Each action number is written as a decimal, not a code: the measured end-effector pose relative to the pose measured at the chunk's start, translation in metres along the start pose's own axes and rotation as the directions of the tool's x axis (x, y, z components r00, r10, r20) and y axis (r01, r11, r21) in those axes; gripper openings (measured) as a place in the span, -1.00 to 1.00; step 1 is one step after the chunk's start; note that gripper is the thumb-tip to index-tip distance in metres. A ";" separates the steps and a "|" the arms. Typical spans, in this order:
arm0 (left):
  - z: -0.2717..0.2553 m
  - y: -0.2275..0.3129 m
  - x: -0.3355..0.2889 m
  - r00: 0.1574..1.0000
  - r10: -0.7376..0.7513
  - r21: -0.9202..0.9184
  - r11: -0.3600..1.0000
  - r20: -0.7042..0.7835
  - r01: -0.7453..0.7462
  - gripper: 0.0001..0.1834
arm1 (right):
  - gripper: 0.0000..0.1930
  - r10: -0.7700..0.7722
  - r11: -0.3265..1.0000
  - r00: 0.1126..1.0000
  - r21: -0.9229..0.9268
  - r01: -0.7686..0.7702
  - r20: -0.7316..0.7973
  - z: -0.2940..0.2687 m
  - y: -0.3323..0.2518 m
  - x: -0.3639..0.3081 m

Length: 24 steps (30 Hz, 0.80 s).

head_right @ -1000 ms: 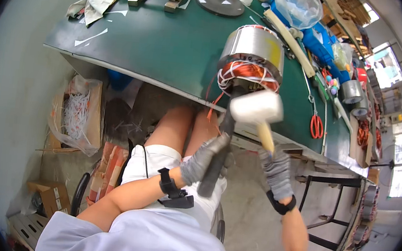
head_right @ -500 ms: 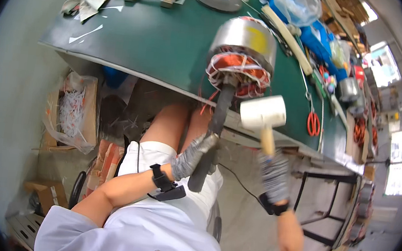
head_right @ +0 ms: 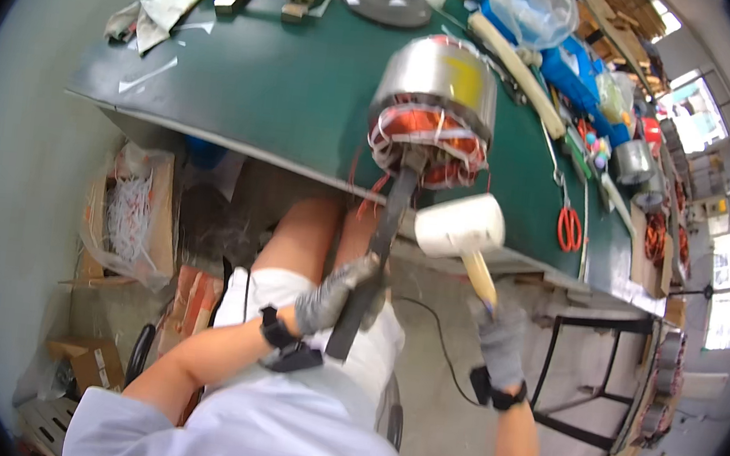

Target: Adjusting and shaping copper coils inside a motor stator using a rubber mallet and a punch tool.

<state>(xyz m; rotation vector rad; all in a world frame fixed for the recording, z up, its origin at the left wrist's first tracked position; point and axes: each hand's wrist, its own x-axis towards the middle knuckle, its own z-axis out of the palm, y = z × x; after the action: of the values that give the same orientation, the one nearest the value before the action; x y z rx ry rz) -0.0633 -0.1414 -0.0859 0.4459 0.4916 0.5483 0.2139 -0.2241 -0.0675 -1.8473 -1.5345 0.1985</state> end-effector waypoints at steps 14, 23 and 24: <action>0.017 0.025 -0.030 1.000 0.007 0.230 0.973 -0.013 -0.004 -0.58 | -0.78 0.375 0.828 0.924 0.422 -0.369 0.071 0.014 -0.102 0.111; 0.029 0.029 -0.035 0.983 0.133 0.185 0.977 -0.123 -0.109 -0.58 | -0.73 0.118 0.718 0.990 0.682 -0.139 0.077 -0.126 -0.136 0.108; 0.029 0.029 -0.030 0.983 0.113 0.149 0.985 -0.143 -0.091 -0.58 | -0.72 0.198 0.630 0.979 0.772 -0.085 -0.054 -0.148 -0.156 0.103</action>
<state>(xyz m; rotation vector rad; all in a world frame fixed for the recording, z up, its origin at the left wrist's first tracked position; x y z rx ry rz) -0.0812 -0.1446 -0.0383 0.5704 0.6585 0.6520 0.1976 -0.1873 0.1679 -1.2342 -0.9575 0.6817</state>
